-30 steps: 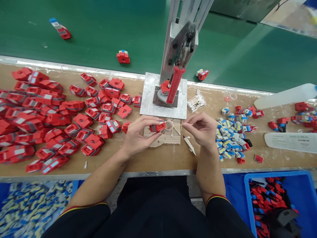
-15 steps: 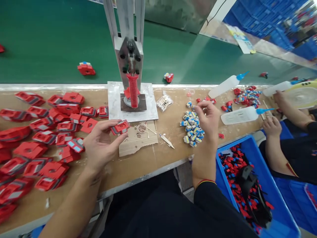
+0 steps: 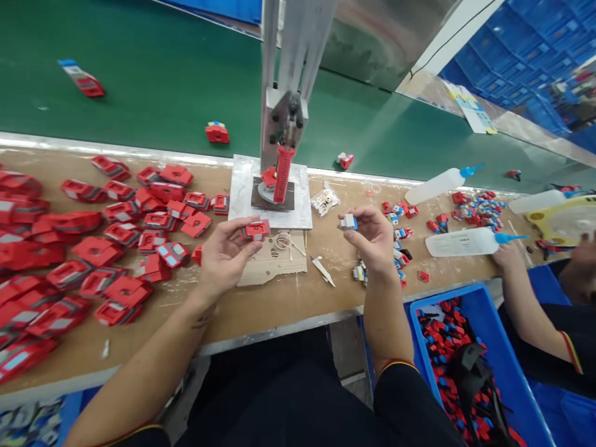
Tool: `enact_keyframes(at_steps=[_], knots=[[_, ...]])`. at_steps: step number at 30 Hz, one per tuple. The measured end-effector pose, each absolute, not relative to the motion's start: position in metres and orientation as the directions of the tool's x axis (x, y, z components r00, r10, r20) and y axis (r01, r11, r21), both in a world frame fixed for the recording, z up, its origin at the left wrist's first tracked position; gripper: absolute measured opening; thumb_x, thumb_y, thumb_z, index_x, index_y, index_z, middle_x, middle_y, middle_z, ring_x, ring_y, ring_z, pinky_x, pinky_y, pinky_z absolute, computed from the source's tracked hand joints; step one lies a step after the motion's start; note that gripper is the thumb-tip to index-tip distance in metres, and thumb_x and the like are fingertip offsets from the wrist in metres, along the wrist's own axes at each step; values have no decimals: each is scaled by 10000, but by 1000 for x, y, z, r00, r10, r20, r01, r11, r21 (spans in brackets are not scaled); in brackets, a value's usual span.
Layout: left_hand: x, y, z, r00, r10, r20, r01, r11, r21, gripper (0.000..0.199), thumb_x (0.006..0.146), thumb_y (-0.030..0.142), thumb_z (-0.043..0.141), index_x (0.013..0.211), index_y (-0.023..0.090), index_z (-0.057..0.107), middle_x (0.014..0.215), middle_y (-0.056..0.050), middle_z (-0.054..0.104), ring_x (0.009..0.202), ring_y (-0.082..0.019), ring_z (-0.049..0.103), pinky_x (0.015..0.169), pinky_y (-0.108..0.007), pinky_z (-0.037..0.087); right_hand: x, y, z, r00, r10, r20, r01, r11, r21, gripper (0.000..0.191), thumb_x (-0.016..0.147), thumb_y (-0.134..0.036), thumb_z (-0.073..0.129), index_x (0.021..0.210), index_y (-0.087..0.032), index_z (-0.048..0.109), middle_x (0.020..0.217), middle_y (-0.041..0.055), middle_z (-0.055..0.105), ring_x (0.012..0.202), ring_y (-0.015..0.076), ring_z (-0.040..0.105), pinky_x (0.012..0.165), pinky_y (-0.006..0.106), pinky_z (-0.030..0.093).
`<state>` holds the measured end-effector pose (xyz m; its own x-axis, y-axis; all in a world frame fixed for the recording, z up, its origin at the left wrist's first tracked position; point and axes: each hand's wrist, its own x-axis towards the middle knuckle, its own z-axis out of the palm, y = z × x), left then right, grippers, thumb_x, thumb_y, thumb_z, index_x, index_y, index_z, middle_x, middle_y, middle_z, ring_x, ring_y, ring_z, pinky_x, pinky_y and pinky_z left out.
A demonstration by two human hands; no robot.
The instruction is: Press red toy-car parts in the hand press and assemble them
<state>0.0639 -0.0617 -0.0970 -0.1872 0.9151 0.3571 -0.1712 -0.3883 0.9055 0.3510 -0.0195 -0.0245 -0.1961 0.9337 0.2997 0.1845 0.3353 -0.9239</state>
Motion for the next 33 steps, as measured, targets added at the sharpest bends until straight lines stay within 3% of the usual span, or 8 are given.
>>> enact_keyframes(at_steps=[2, 4, 9, 14, 18, 21, 25, 33], knots=[[67, -63, -97, -187, 919, 347, -201, -381, 902, 384, 885, 315, 868, 1207, 240, 675, 1226, -72, 786, 968, -193, 817, 892, -351, 721, 315, -20, -29, -205, 938, 280, -114, 261, -959, 399, 798, -475, 894, 1027, -287, 626, 1060, 16, 764, 881, 187, 764, 851, 370, 650], [69, -65, -96, -182, 921, 344, -224, -380, 897, 359, 916, 306, 840, 1221, 249, 660, 1217, -66, 790, 945, -180, 820, 870, -335, 724, 284, -21, -35, -229, 943, 240, -296, 167, -941, 455, 758, -484, 929, 992, -281, 596, 1035, 5, 753, 845, 180, 783, 803, 344, 667], [71, -72, -90, -146, 938, 313, -228, -340, 912, 361, 941, 300, 814, 1249, 220, 644, 1165, -81, 809, 988, -192, 826, 892, -316, 713, 252, -29, -50, -269, 949, 162, -408, 40, -912, 485, 784, -513, 912, 1075, -279, 604, 876, -16, 733, 735, 169, 778, 579, 249, 607], [71, -79, -87, -161, 943, 292, -191, -320, 928, 458, 915, 273, 841, 1322, 215, 638, 1276, -129, 795, 1087, -232, 819, 940, -323, 700, 252, -41, -61, -261, 947, 187, -333, 93, -938, 422, 851, -545, 853, 1114, -274, 665, 829, -5, 756, 684, 175, 755, 564, 285, 621], [70, -81, -86, -121, 967, 224, -182, -243, 953, 504, 918, 347, 840, 1354, 191, 641, 1236, -149, 807, 1058, -259, 827, 937, -365, 709, 248, -48, -64, -146, 924, 354, -149, 333, -931, 360, 884, -408, 857, 1190, -290, 708, 1030, 43, 800, 888, 185, 778, 730, 309, 664], [69, -80, -87, -117, 969, 218, -162, -235, 958, 494, 916, 347, 841, 1347, 191, 658, 1236, -141, 810, 1062, -249, 826, 961, -355, 700, 245, -50, -63, -128, 831, 541, 24, 548, -836, 373, 920, -246, 816, 1265, -318, 694, 1118, 56, 803, 966, 191, 771, 767, 322, 660], [69, -81, -88, -117, 947, 299, -78, -309, 948, 450, 932, 299, 816, 1351, 206, 683, 1294, -126, 794, 1097, -238, 816, 987, -341, 689, 244, -48, -58, -202, 683, 702, 212, 730, -650, 323, 940, -159, 765, 1223, -303, 706, 1067, 57, 811, 1010, 224, 781, 836, 398, 673], [63, -85, -89, -36, 879, 475, 191, -460, 867, 504, 967, 132, 699, 1459, 240, 663, 1365, -111, 769, 1195, -228, 782, 1051, -305, 647, 245, -45, -57, -316, 567, 760, 329, 817, -473, 254, 961, -161, 740, 1184, -282, 716, 1028, 50, 827, 954, 213, 783, 806, 410, 683]])
